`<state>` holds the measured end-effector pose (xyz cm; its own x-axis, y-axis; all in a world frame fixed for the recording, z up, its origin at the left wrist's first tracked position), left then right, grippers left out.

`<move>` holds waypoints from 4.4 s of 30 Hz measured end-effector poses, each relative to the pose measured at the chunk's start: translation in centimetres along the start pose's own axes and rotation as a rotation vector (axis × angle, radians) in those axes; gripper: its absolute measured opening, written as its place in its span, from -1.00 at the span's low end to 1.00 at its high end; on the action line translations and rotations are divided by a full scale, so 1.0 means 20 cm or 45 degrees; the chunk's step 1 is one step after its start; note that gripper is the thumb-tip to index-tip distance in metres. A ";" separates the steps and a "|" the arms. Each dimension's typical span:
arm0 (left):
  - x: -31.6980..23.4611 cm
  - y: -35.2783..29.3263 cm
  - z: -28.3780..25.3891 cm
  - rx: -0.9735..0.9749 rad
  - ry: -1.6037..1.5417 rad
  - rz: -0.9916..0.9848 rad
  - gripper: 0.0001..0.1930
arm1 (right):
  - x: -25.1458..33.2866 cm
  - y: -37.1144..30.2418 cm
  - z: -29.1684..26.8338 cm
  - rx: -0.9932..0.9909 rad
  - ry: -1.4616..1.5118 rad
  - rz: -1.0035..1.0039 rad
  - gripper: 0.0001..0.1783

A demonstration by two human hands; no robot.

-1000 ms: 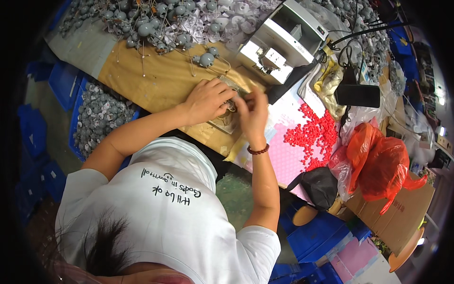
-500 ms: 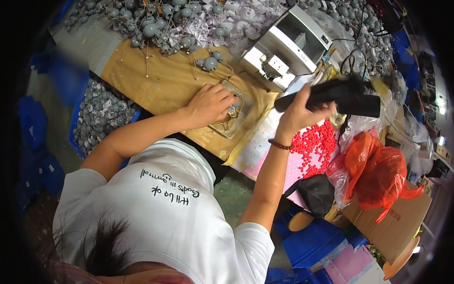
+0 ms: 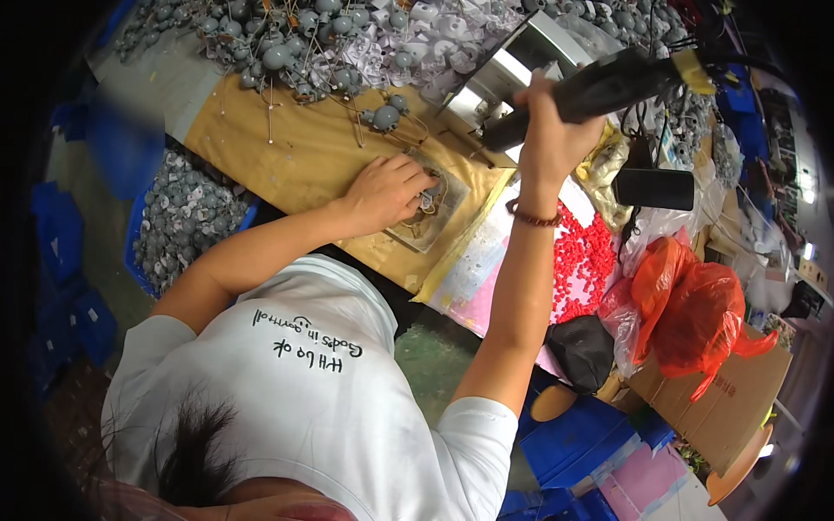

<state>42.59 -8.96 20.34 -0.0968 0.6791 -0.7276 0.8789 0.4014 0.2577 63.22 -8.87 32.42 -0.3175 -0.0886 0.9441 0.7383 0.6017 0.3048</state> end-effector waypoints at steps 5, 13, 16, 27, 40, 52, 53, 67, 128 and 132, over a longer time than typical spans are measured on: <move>0.01 0.00 0.01 0.000 -0.012 -0.001 -0.64 | 0.07 -0.33 -0.01 0.074 0.119 0.096 -0.36; 0.02 0.00 0.01 -0.052 -0.057 0.047 -0.65 | 0.02 -0.52 -0.01 0.093 0.078 -0.001 -0.29; 0.02 0.00 0.01 -0.058 -0.070 0.053 -0.65 | 0.03 -0.54 0.00 0.076 0.081 0.000 -0.31; 0.03 0.00 -0.03 -0.131 -0.241 0.097 -0.67 | -0.02 -0.71 0.03 0.238 0.176 -0.171 -0.54; 0.04 -0.02 0.02 -0.163 -0.188 0.045 -0.62 | -0.03 -0.72 0.02 0.234 0.110 -0.194 -0.66; 0.06 -0.08 0.07 -0.130 -0.198 0.024 -0.63 | -0.53 -0.42 -0.66 -0.423 0.021 0.601 -0.49; 0.06 -0.09 0.07 -0.104 -0.204 0.012 -0.65 | -0.52 -0.45 -0.64 -0.404 -0.125 0.500 -0.51; -0.02 -0.10 -0.02 -0.145 -0.261 0.051 -0.76 | -0.51 -0.77 -0.13 0.224 -0.573 0.162 -0.85; 0.48 0.35 -0.43 0.135 0.716 0.094 -0.69 | -0.53 -0.13 -1.85 -0.520 0.349 0.917 -0.60; 0.51 0.37 -0.44 0.166 0.746 0.086 -0.79 | -0.50 0.00 -1.96 -0.440 0.137 0.857 -0.53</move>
<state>43.94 6.28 20.44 -0.2475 0.9408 -0.2317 0.9385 0.2922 0.1838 89.70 -39.06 27.79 0.3135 0.1217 0.9418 0.9020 0.2720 -0.3354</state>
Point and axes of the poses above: each hand's wrist, its own y-axis towards the middle knuckle, its own z-axis out of the palm, x = y × z, the point moved 3 cm from there along y, towards the middle knuckle, and after that the axes turned 14 degrees about -y, right-handed, at the moved point
